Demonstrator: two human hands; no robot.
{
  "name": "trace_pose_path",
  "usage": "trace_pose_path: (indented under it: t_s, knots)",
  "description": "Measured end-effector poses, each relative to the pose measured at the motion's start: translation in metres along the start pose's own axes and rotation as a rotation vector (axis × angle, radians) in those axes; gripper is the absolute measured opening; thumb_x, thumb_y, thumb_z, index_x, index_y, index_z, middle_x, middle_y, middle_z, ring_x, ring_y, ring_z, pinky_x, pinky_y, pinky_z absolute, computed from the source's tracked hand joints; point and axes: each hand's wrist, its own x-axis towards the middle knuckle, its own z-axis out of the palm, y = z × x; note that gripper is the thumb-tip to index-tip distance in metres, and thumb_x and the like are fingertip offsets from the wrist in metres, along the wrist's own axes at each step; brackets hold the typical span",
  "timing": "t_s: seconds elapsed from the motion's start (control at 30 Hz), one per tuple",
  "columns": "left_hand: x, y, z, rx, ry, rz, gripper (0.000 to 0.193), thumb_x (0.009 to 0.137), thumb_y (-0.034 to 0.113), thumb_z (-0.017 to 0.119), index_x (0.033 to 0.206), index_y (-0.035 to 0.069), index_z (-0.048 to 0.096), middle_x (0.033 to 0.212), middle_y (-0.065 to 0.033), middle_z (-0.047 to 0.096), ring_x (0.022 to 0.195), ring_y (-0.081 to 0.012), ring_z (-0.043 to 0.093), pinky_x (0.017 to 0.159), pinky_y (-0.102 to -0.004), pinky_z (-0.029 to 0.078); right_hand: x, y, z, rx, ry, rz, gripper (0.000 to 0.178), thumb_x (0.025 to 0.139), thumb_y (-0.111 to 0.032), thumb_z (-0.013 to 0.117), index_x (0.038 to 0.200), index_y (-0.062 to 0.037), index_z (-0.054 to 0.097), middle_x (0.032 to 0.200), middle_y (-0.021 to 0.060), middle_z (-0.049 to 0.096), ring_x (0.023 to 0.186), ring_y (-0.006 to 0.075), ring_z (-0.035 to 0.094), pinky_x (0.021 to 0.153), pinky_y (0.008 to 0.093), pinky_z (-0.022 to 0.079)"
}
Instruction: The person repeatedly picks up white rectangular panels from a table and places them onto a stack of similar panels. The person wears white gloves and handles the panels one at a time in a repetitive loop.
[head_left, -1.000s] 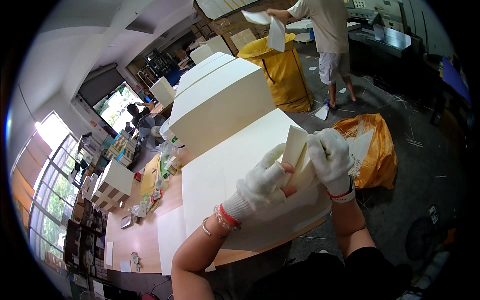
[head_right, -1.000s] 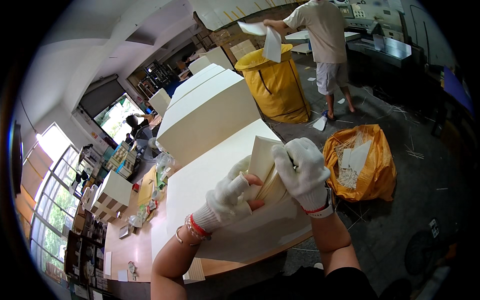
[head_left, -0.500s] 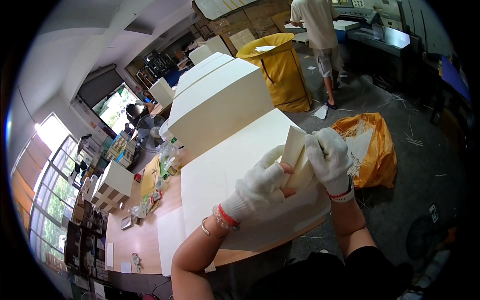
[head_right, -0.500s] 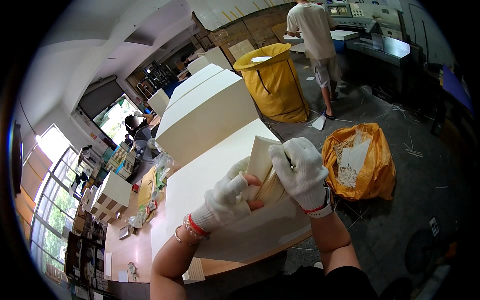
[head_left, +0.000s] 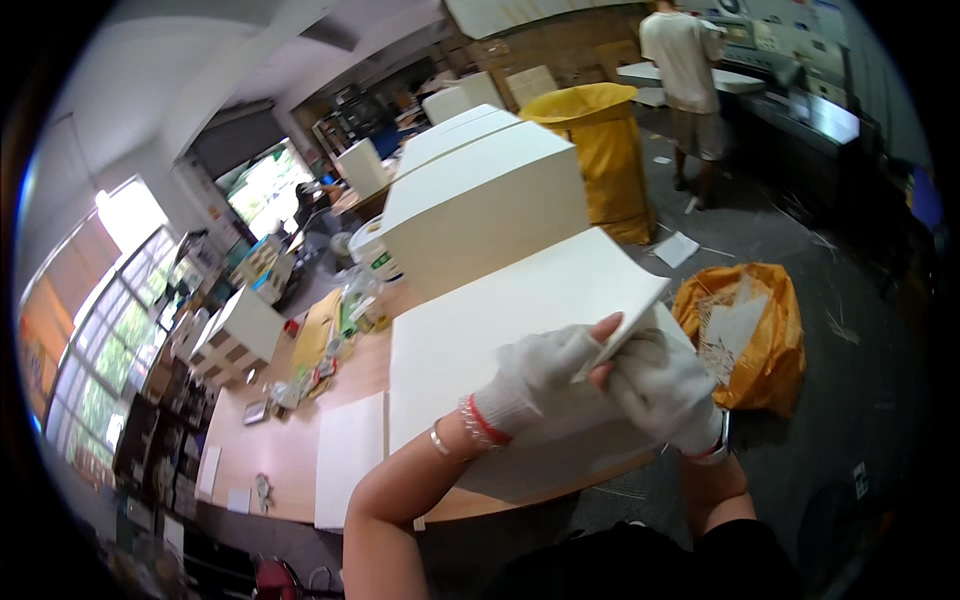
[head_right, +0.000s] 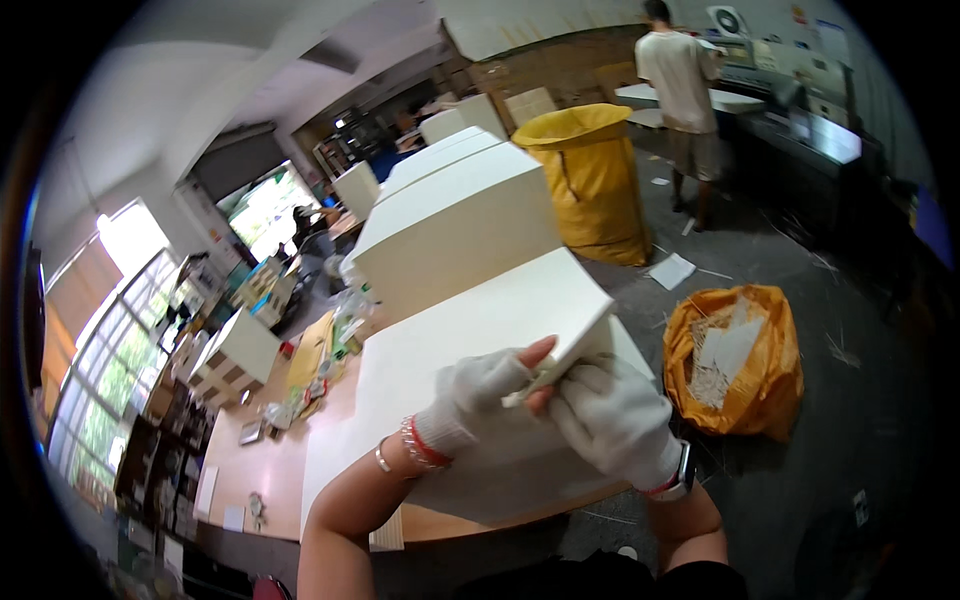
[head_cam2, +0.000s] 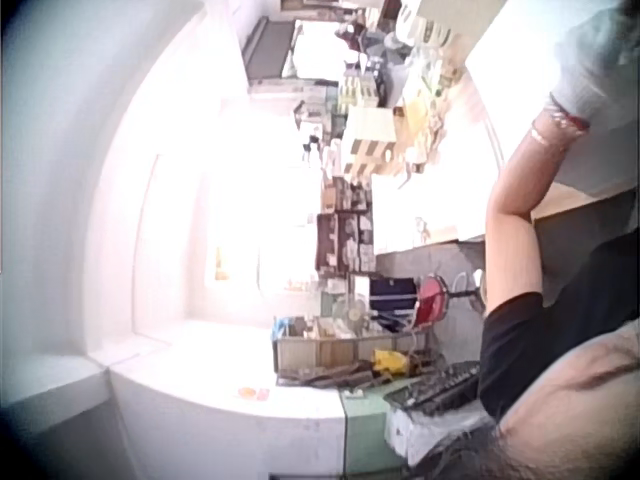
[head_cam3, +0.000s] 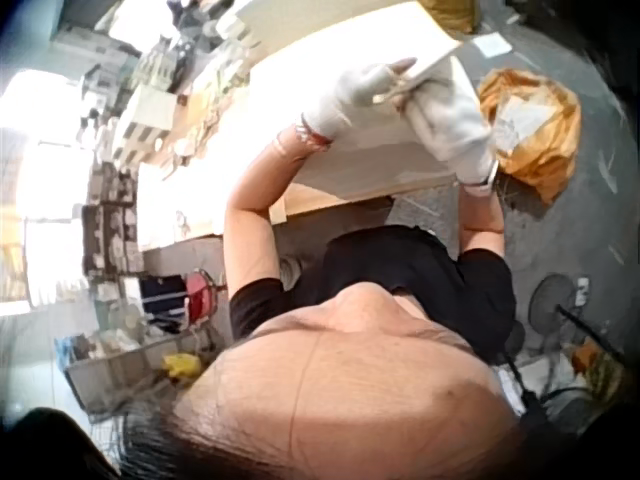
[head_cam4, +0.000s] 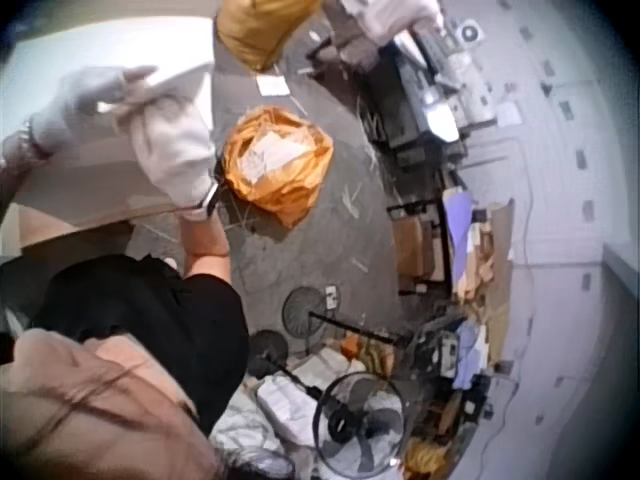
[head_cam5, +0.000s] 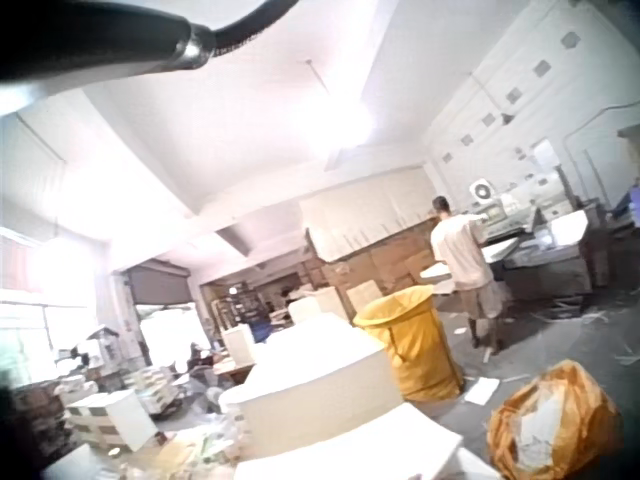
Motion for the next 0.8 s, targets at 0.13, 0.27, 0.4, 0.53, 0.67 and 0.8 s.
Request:
trace_pose_path:
  t_s: [0.13, 0.27, 0.4, 0.53, 0.67, 0.8]
  knots:
    - [-0.01, 0.009, 0.016, 0.314, 0.042, 0.1, 0.049, 0.08, 0.028, 0.072, 0.121, 0.005, 0.06, 0.083, -0.0062, 0.063, 0.069, -0.0241, 0.064, 0.061, -0.0346, 0.052, -0.004, -0.015, -0.002, -0.015, -0.123, 0.111, 0.018, 0.077, -0.011, 0.068, 0.093, -0.0019, 0.068, 0.091, 0.0148, 0.065, 0.087, 0.033, 0.063, 0.075, 0.0417, 0.051]
    - [-0.012, 0.011, 0.021, 0.485, 0.081, 0.146, 0.045, 0.084, 0.03, 0.065, 0.12, 0.005, 0.056, 0.102, -0.0099, 0.062, 0.085, -0.0275, 0.065, 0.071, -0.0369, 0.052, -0.009, -0.014, 0.007, -0.016, -0.102, 0.184, 0.014, 0.083, -0.008, 0.064, 0.093, 0.0007, 0.067, 0.085, 0.0179, 0.065, 0.08, 0.0361, 0.062, 0.071, 0.0431, 0.05]
    - [-0.008, 0.011, -0.007, 0.177, -0.072, -0.041, 0.047, 0.088, 0.022, 0.056, 0.132, 0.006, 0.049, 0.103, -0.013, 0.058, 0.088, -0.0282, 0.062, 0.072, -0.0388, 0.05, -0.007, -0.011, 0.013, 0.087, -0.019, 0.139, 0.016, 0.082, -0.003, 0.062, 0.096, 0.0041, 0.065, 0.095, 0.0173, 0.067, 0.087, 0.0349, 0.065, 0.078, 0.0404, 0.052]
    - [0.001, -0.013, -0.078, -0.008, 0.241, -0.196, 0.057, 0.085, -0.001, 0.061, 0.139, 0.008, 0.047, 0.088, -0.0121, 0.063, 0.074, -0.0218, 0.063, 0.065, -0.0359, 0.052, -0.006, -0.004, 0.007, 0.138, -0.124, 0.197, 0.014, 0.083, -0.001, 0.059, 0.095, 0.0045, 0.065, 0.096, 0.0179, 0.067, 0.089, 0.0328, 0.066, 0.081, 0.0398, 0.052]
    - [-0.04, -0.022, -0.152, -0.309, 0.773, -0.059, 0.061, 0.081, -0.01, 0.053, 0.139, 0.003, 0.046, 0.112, -0.0093, 0.063, 0.095, -0.0158, 0.063, 0.082, -0.0296, 0.055, 0.001, -0.034, 0.014, -0.09, -0.103, 0.116, 0.017, 0.085, -0.006, 0.063, 0.099, 0.003, 0.066, 0.1, 0.0185, 0.067, 0.092, 0.0301, 0.066, 0.081, 0.0368, 0.053]
    - [-0.095, -0.034, -0.196, -0.346, 1.016, -0.145, 0.058, 0.08, -0.004, 0.051, 0.136, 0.002, 0.044, 0.109, -0.0061, 0.058, 0.096, -0.0145, 0.059, 0.083, -0.029, 0.053, 0.028, -0.112, 0.077, 0.395, -0.192, -0.185, 0.028, 0.084, -0.013, 0.07, 0.108, -0.0019, 0.063, 0.106, 0.0168, 0.066, 0.094, 0.0361, 0.064, 0.088, 0.0424, 0.053]
